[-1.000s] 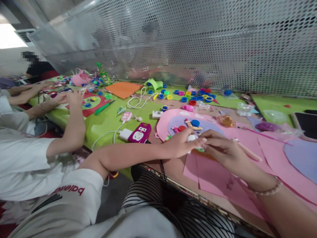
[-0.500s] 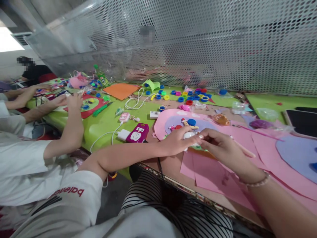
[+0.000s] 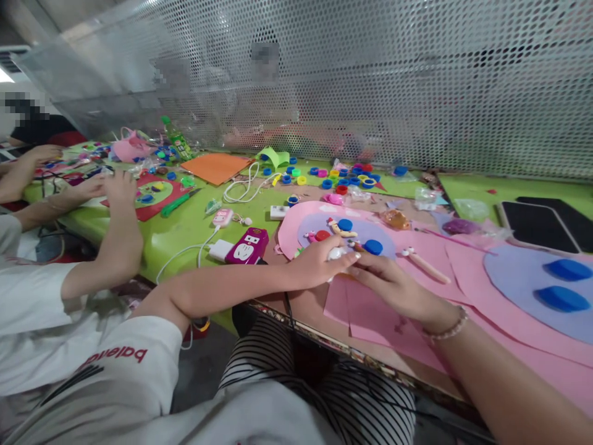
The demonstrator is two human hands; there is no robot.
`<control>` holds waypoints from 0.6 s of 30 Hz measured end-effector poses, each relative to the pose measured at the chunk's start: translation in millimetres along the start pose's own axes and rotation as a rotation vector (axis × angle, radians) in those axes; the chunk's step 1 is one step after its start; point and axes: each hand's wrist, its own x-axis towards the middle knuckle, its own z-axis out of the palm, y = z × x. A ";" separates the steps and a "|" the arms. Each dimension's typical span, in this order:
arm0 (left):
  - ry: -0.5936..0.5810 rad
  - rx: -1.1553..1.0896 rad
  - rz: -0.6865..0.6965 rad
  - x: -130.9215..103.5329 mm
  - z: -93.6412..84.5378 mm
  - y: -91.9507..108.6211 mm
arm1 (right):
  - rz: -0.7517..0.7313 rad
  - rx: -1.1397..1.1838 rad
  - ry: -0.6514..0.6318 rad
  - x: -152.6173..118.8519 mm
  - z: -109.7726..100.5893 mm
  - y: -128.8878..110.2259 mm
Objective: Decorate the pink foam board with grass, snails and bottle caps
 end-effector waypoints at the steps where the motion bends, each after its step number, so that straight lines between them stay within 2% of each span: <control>1: -0.003 0.000 0.003 0.6 0.4 -0.8 | -0.007 0.000 -0.002 0.5 0.4 -0.6; 4: 0.014 -0.020 0.004 4.1 1.1 -2.6 | -0.056 -0.038 0.006 3.2 -3.3 0.3; 5: 0.023 -0.036 0.000 5.3 1.1 -2.8 | -0.067 -0.047 0.060 4.1 -6.8 2.4; 7: 0.039 -0.075 -0.007 7.1 0.6 -2.7 | -0.047 -0.031 0.290 5.0 -16.3 9.3; 9: 0.050 -0.102 -0.002 8.0 0.0 -2.4 | 0.013 0.051 0.599 4.8 -25.7 17.9; 10: 0.053 -0.110 0.005 8.3 -0.2 -2.4 | 0.025 0.106 0.697 4.5 -28.8 21.5; 11: 0.055 -0.113 0.013 8.6 -0.3 -2.6 | 0.024 0.156 0.716 4.3 -30.3 24.0; 13: 0.067 -0.116 0.027 9.3 0.1 -3.9 | 0.015 0.187 0.596 4.6 -27.8 24.3; 16: 0.099 -0.118 0.038 10.5 2.0 -7.2 | -0.013 0.114 0.279 6.5 -15.3 15.4; 18: 0.101 -0.126 0.040 10.5 3.7 -8.7 | -0.032 0.067 0.131 7.8 -6.9 8.4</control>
